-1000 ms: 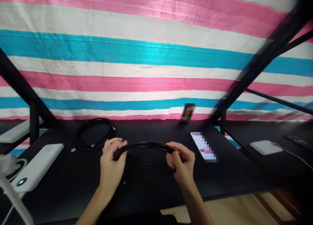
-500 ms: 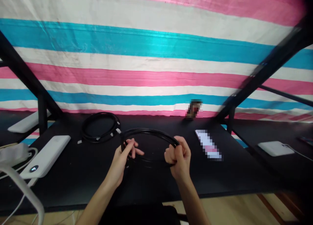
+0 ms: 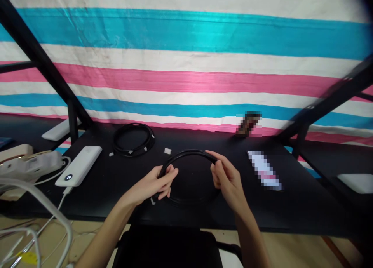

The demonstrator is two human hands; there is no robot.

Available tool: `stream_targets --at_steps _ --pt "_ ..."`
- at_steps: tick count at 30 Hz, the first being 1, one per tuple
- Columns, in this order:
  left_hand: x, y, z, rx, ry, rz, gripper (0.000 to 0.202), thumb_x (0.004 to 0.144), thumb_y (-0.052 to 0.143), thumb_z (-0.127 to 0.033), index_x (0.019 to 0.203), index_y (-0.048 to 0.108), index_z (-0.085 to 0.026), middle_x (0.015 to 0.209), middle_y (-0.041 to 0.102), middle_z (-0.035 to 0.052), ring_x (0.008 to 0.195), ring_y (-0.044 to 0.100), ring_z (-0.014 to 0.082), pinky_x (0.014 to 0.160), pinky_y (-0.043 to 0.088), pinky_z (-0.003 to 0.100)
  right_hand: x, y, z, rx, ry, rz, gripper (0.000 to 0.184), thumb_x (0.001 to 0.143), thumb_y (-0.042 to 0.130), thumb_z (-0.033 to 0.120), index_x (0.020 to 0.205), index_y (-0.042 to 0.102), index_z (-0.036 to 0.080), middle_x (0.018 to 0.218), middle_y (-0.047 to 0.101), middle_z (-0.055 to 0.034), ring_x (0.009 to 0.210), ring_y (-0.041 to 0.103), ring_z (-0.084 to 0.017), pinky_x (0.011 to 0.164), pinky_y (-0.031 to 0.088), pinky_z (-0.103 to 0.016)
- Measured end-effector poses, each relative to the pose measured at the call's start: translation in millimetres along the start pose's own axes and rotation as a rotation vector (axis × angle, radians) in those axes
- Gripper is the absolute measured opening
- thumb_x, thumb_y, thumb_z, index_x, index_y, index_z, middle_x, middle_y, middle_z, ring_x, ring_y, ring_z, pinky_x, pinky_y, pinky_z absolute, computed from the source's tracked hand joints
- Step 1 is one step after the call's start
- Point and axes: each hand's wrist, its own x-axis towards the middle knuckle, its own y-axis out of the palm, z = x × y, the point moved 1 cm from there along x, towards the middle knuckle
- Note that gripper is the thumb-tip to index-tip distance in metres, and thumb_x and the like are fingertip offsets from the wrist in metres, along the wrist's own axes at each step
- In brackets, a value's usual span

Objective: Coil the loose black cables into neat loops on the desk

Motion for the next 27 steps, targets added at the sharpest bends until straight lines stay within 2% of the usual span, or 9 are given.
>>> stream_targets --at_steps 3,6,11,14,17,20,22,24,27 --pt "-2.4 -0.8 -3.3 -0.115 0.062 0.048 0.045 0.085 0.043 -0.060 0.067 0.041 -0.018 0.052 0.034 -0.0045 0.047 0.032 0.0092 0.053 0.033 0.024 3.8 -3.3 3.1 0.103 0.005 -0.056 0.030 0.089 0.055 0.039 0.113 0.064 0.025 0.057 0.031 0.0071 0.042 0.024 -0.004 0.036 0.019 -0.016" --pt "-4.4 1.1 -6.6 -0.306 0.126 0.055 0.051 0.087 0.030 -0.064 0.073 0.045 -0.017 0.059 0.040 -0.0005 0.054 0.036 0.0100 0.055 0.033 0.023 5.7 -4.2 6.2 0.224 0.006 -0.129 0.026 0.084 0.061 0.039 0.104 0.068 0.024 0.053 0.025 0.0085 0.041 0.019 -0.003 0.034 0.015 -0.015" --pt "-3.9 3.3 -7.7 -0.400 0.172 -0.063 0.028 0.089 0.046 -0.042 0.078 0.048 -0.016 0.064 0.050 0.0009 0.058 0.047 0.0095 0.057 0.037 0.019 4.6 -5.5 10.4 0.410 0.018 -0.154 0.019 0.077 0.068 0.041 0.089 0.070 0.025 0.050 0.018 0.0104 0.038 0.010 -0.003 0.032 0.009 -0.014" --pt "-1.4 -0.2 -8.0 -0.438 0.200 -0.137 0.023 0.088 0.049 -0.041 0.088 0.052 -0.018 0.069 0.057 0.0016 0.063 0.057 0.0131 0.061 0.045 0.021 2.5 -11.7 12.8 0.452 -0.028 -0.128 0.018 0.076 0.070 0.040 0.086 0.071 0.027 0.048 0.018 0.0107 0.036 0.009 -0.002 0.031 0.008 -0.014" --pt "-1.0 -2.5 -10.0 -0.373 0.238 -0.201 0.025 0.087 0.051 -0.042 0.091 0.055 -0.018 0.068 0.060 0.0016 0.062 0.061 0.0143 0.059 0.047 0.021 -1.1 -18.5 12.7 0.420 -0.056 -0.070 0.019 0.076 0.069 0.043 0.085 0.073 0.027 0.044 0.019 0.0108 0.034 0.011 -0.002 0.031 0.010 -0.015" --pt "-2.8 1.2 -14.5 -0.221 0.267 -0.179 0.030 0.088 0.049 -0.043 0.094 0.059 -0.015 0.066 0.063 0.0043 0.058 0.061 0.0140 0.053 0.044 0.019 -4.1 -20.1 13.8 0.227 -0.061 0.050 0.024 0.076 0.068 0.044 0.083 0.075 0.021 0.038 0.028 0.0085 0.030 0.021 -0.003 0.030 0.018 -0.016" --pt "-4.1 6.0 -18.3 -0.142 0.243 -0.135 0.033 0.088 0.049 -0.043 0.097 0.061 -0.014 0.067 0.065 0.0061 0.058 0.061 0.0134 0.054 0.044 0.018 -4.5 -17.1 18.9 0.025 -0.104 0.125 0.022 0.077 0.068 0.040 0.082 0.076 0.020 0.041 0.047 0.0024 0.033 0.039 -0.007 0.033 0.031 -0.019" --pt "-4.8 10.8 -21.7 -0.096 0.197 -0.091 0.035 0.088 0.049 -0.044 0.101 0.061 -0.014 0.068 0.067 0.0069 0.060 0.062 0.0137 0.058 0.046 0.019 -3.5 -11.0 27.6 -0.151 -0.181 0.157 0.016 0.078 0.067 0.034 0.083 0.077 0.022 0.059 0.066 -0.0029 0.048 0.059 -0.013 0.044 0.045 -0.022" --pt "-4.0 16.4 -24.6 -0.085 0.189 -0.045 0.037 0.089 0.047 -0.045 0.104 0.060 -0.014 0.069 0.066 0.0070 0.063 0.063 0.0152 0.060 0.047 0.021 -1.0 1.4 39.5 -0.315 -0.269 0.175 0.015 0.080 0.064 0.028 0.088 0.077 0.025 0.082 0.074 -0.0039 0.069 0.068 -0.018 0.059 0.053 -0.024"
